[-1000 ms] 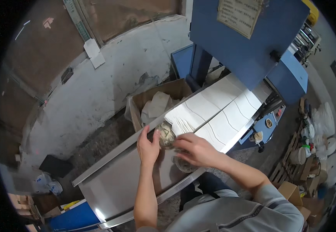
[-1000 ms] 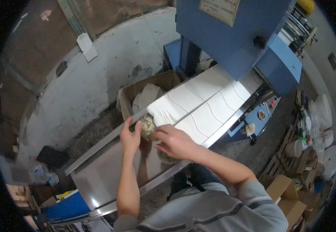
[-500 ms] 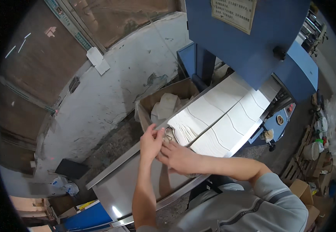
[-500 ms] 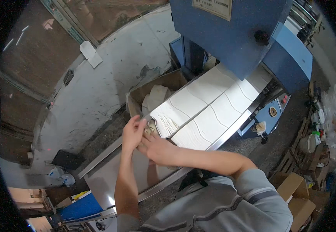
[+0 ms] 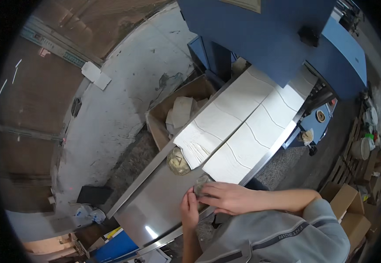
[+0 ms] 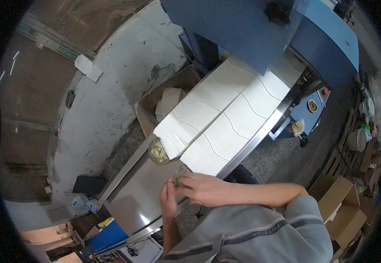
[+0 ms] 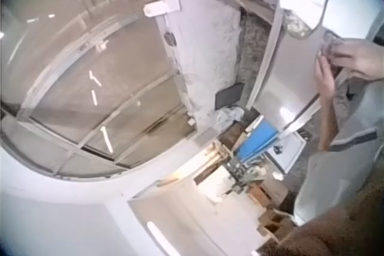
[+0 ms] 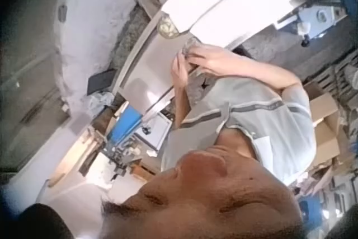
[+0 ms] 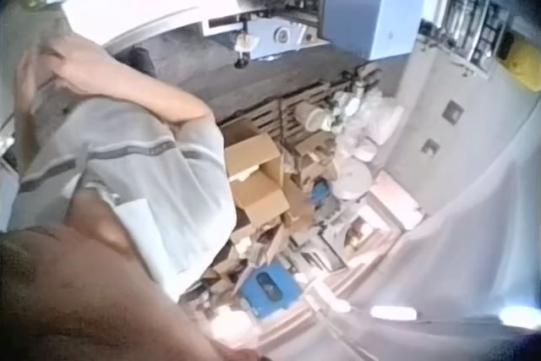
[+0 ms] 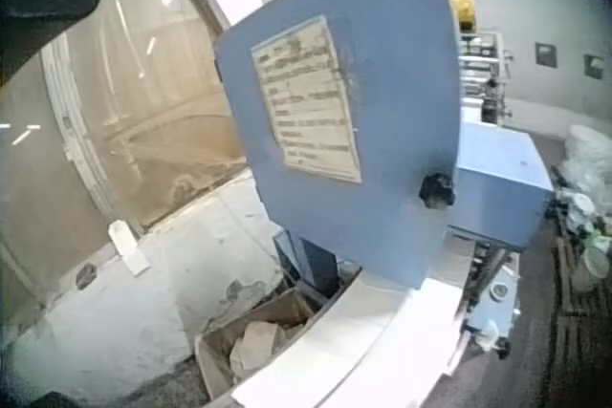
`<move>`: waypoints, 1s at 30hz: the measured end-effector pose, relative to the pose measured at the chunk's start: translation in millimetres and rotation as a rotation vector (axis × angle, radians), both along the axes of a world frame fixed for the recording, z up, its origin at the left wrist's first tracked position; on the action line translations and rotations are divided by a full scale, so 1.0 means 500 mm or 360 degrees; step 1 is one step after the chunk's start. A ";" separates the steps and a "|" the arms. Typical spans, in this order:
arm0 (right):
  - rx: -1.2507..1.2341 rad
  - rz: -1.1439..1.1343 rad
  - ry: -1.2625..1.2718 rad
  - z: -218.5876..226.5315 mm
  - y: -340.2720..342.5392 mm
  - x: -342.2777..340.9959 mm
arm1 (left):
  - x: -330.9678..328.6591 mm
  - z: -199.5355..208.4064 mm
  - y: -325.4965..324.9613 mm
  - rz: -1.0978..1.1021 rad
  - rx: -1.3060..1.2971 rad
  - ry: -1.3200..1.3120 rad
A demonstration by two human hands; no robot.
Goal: Sorting stacks of paper products from a production machine and placing them onto a conveyor belt for packaging.
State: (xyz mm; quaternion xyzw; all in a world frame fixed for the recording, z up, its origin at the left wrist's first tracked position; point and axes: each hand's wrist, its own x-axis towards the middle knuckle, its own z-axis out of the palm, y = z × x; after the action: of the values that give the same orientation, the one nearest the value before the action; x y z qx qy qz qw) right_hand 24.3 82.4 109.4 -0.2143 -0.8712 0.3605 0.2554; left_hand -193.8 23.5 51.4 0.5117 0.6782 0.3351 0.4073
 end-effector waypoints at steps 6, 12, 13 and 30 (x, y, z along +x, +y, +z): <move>0.0657 -0.0058 -0.0725 -0.055 0.028 -0.065 | -0.061 -0.028 -0.018 0.0222 -0.0285 -0.0421; 0.0601 0.0196 -0.0838 -0.034 0.046 -0.058 | -0.095 -0.067 -0.064 0.0772 -0.0183 -0.0777; 0.0579 0.0164 -0.0650 -0.014 0.046 -0.048 | -0.087 -0.069 -0.063 0.0784 -0.0181 -0.0781; -0.1611 -0.1286 0.1532 -0.014 -0.017 0.385 | 0.286 0.068 0.103 -0.0052 -0.0130 0.0338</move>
State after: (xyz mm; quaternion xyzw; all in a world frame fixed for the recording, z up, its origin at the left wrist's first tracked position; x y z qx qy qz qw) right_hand 216.9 73.8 102.2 -0.4237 -0.2518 0.6439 0.5853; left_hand -50.9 74.9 85.5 0.5381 0.7223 0.2445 0.3591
